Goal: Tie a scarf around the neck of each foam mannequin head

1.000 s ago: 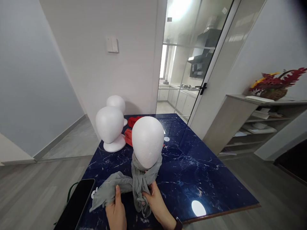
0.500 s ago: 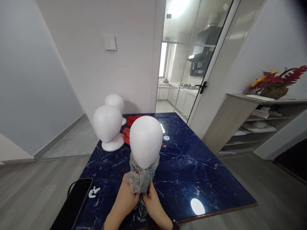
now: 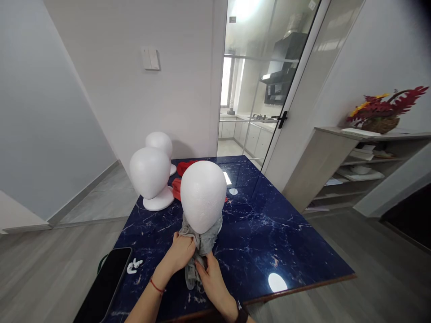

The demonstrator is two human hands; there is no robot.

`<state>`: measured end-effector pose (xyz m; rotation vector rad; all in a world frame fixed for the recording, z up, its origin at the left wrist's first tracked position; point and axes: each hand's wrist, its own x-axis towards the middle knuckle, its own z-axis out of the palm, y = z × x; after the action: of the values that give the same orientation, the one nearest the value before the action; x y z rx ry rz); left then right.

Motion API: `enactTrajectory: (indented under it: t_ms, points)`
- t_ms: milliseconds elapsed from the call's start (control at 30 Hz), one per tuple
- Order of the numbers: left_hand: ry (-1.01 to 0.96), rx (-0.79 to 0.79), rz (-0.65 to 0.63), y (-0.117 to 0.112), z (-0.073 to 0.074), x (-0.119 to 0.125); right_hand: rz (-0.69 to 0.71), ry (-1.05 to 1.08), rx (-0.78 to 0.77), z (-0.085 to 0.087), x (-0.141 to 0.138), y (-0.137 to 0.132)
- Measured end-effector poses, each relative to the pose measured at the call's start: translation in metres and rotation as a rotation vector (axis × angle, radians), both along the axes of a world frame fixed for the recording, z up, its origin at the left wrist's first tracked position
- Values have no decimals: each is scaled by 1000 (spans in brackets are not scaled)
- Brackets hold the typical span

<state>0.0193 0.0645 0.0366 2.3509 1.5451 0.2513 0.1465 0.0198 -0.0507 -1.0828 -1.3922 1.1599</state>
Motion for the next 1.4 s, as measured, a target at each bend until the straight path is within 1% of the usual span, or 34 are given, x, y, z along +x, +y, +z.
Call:
enactTrajectory:
  t_ms: [67,100,167,233,333,433,500,567,633,667,700,733,800,833,867,900,933,1000,1033,1067,1133,1200,1300,1333,1400]
  points:
    - [90,-58,-2,6,6,3,-21,-65,-10,-1,-1,0]
    - [125,-80,19,9,8,5,-30,-82,-17,-2,-1,0]
    - [180,-94,94,14,9,8,-29,-90,-23,-2,-2,-1]
    - [212,-69,166,16,7,11,-4,-79,-17,1,-3,-1]
    - [217,-18,236,13,1,14,32,-55,-12,7,-4,0]
    - [136,7,270,7,-3,17,41,-62,-29,9,-5,1]
    - [25,-19,231,2,-4,17,26,-91,-45,7,-5,1]
    - [-133,-65,164,-3,-5,13,0,-96,-61,5,-6,2]
    - [-357,-98,123,-9,-9,5,-14,-58,-74,6,-7,3]
    - [-484,-92,135,-12,-12,-1,-11,-19,-90,7,-8,3]
    - [-613,-68,175,-15,-17,-7,2,39,-124,10,-8,4]
    - [-738,-32,245,-18,-24,-14,30,117,-190,13,-7,5]
    - [-965,26,454,-25,-38,-24,113,311,-425,19,-1,8]
    - [-1068,18,555,-28,-44,-27,164,411,-568,22,3,10]
    - [-1164,-30,631,-32,-49,-28,221,503,-698,25,8,12]
    - [-1253,-112,672,-35,-53,-27,277,586,-795,28,14,13]
    - [-1330,-210,677,-39,-54,-25,329,662,-854,30,19,15]
    - [-1424,-390,608,-44,-53,-15,428,789,-889,34,27,16]
    - [-1432,-441,566,-45,-52,-11,464,829,-897,35,28,16]
    - [-1413,-453,527,-46,-50,-7,491,852,-914,37,28,16]
    - [-1301,-388,470,-42,-48,-4,530,841,-952,39,26,17]
    - [-1120,-304,422,-35,-49,-11,496,765,-937,41,23,18]
    - [-858,-228,387,-18,-48,-31,342,531,-793,42,26,26]
    - [-779,-197,400,-12,-46,-39,308,434,-729,42,30,29]
    - [-615,-122,462,-1,-40,-52,288,258,-603,41,40,36]
